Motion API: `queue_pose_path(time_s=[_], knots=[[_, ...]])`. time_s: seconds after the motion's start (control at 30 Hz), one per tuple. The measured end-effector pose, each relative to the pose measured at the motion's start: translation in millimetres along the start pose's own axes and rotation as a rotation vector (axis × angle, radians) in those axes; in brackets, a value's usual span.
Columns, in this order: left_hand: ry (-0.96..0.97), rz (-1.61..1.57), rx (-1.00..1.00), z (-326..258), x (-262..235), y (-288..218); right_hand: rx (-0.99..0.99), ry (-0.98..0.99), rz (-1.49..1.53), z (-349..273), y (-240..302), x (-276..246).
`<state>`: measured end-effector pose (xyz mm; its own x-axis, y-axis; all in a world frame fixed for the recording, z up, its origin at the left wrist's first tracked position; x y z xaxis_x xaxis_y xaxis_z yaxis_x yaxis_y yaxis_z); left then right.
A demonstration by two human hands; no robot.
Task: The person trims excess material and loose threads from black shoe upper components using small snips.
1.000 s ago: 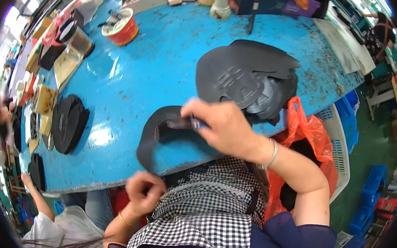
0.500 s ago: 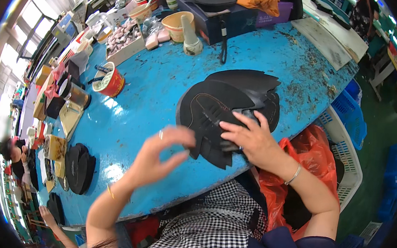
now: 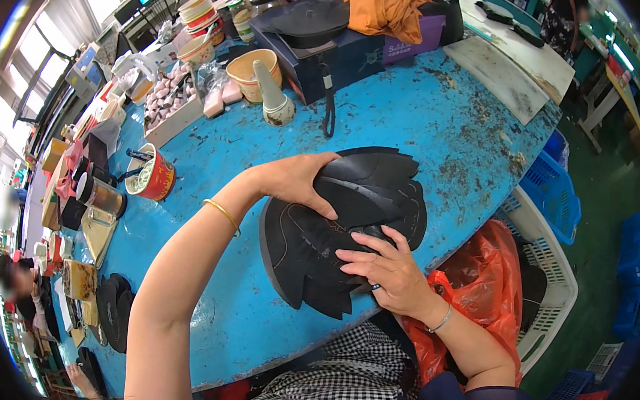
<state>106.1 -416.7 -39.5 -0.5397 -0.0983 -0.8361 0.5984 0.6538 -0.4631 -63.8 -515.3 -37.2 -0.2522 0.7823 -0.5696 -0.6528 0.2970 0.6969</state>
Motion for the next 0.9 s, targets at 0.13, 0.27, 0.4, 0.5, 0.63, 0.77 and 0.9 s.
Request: queue_pose_path(time_s=[0.13,0.27,0.4,0.5,0.63,0.77,0.9], knots=[[0.062,-0.089,-0.041,1.1,4.3,6.1,0.055,-0.154,0.021,-1.2,-4.8,-14.7],[-0.090,-0.240,-0.045,-16.6,-1.2,11.0,0.078,-0.206,-0.020,-0.6,-5.2,-19.4],[0.053,-0.310,-0.110,-58.4,26.9,11.9,0.064,-0.238,0.003,-3.4,-8.8,-22.3],[0.034,-0.486,-0.287,-110.7,51.8,37.2,0.050,-0.287,0.023,-7.1,-11.5,-27.0],[0.103,-0.857,-0.568,-212.5,112.9,38.7,0.032,-0.335,-0.006,-3.8,-0.7,-30.0],[-0.149,-1.246,-0.639,-288.2,173.9,8.0,0.166,-0.155,0.112,21.7,1.8,0.6],[-0.457,-1.701,-0.582,-323.2,182.5,-17.0,0.129,-0.095,0.007,84.1,15.7,49.4]])
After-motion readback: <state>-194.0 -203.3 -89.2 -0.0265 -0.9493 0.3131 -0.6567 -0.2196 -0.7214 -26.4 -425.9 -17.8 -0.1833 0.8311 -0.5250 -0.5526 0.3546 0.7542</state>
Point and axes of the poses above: each hand's wrist, its own z-axis towards the middle knuckle, its own x-axis out of the palm, y = z × x, the point moved 10 cm from there along z, towards the middle knuckle, and after that the axes turned 13 degrees about z, right-handed, at the moved point
